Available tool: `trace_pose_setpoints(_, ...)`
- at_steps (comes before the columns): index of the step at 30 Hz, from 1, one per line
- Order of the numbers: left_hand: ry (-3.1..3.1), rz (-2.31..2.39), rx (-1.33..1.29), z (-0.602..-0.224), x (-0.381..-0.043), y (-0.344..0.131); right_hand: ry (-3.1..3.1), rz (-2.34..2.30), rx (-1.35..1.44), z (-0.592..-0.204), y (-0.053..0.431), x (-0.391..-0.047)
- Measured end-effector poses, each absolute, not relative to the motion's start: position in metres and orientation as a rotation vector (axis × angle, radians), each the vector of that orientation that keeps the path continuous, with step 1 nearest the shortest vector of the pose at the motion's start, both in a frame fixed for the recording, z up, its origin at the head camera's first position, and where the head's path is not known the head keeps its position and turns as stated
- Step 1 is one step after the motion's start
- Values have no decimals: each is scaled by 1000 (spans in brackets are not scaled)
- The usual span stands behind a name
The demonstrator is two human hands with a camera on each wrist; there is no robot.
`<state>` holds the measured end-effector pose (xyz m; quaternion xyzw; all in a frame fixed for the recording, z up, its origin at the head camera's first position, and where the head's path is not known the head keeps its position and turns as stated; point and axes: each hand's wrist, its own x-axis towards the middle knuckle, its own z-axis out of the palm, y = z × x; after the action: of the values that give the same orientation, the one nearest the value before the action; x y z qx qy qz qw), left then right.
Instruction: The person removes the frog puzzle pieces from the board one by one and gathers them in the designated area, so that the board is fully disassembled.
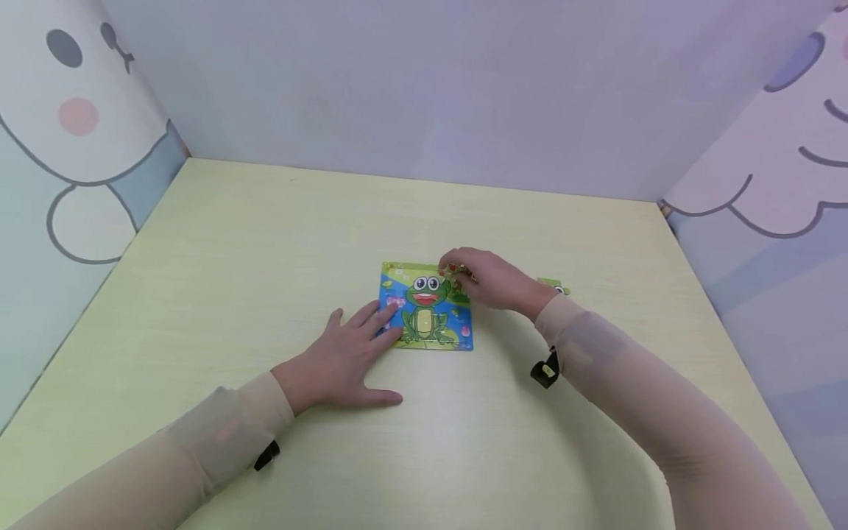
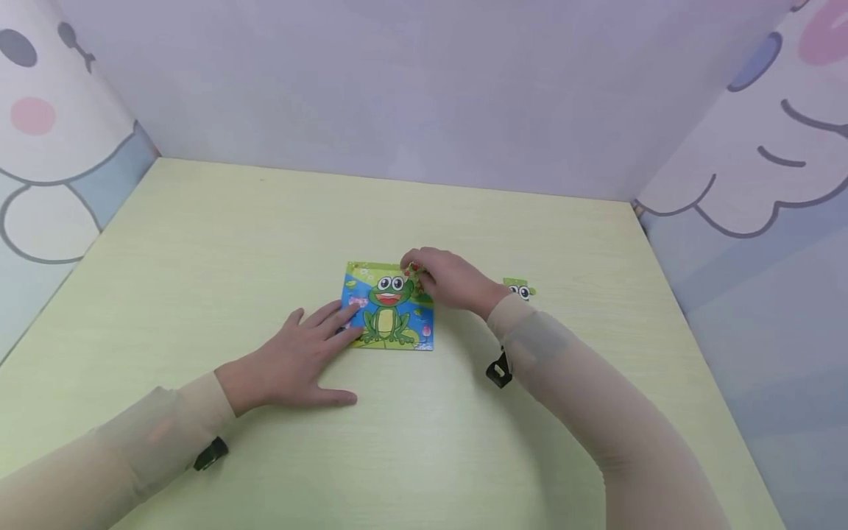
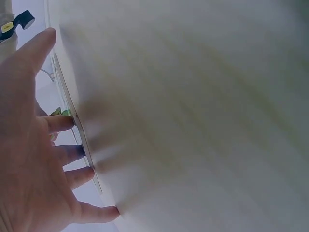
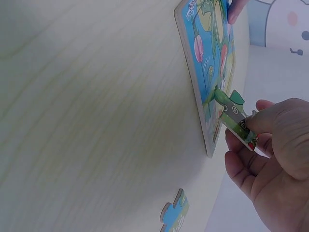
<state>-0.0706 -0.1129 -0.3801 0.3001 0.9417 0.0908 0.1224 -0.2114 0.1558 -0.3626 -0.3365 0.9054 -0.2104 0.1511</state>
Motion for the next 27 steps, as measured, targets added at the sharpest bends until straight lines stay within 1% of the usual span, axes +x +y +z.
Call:
trace_pose_setpoints(6,2745,272,874,-381,-70,-113,2599,-672,-931,-360,162,-211)
trace_pose_setpoints(11,2749,270,876,-382,-71,-114,2616,-670,-903,-355,177,-212)
trace_pose_setpoints(27,2762,245,875,-382,-70,-118,2706,-533,-718,-332,270,-218)
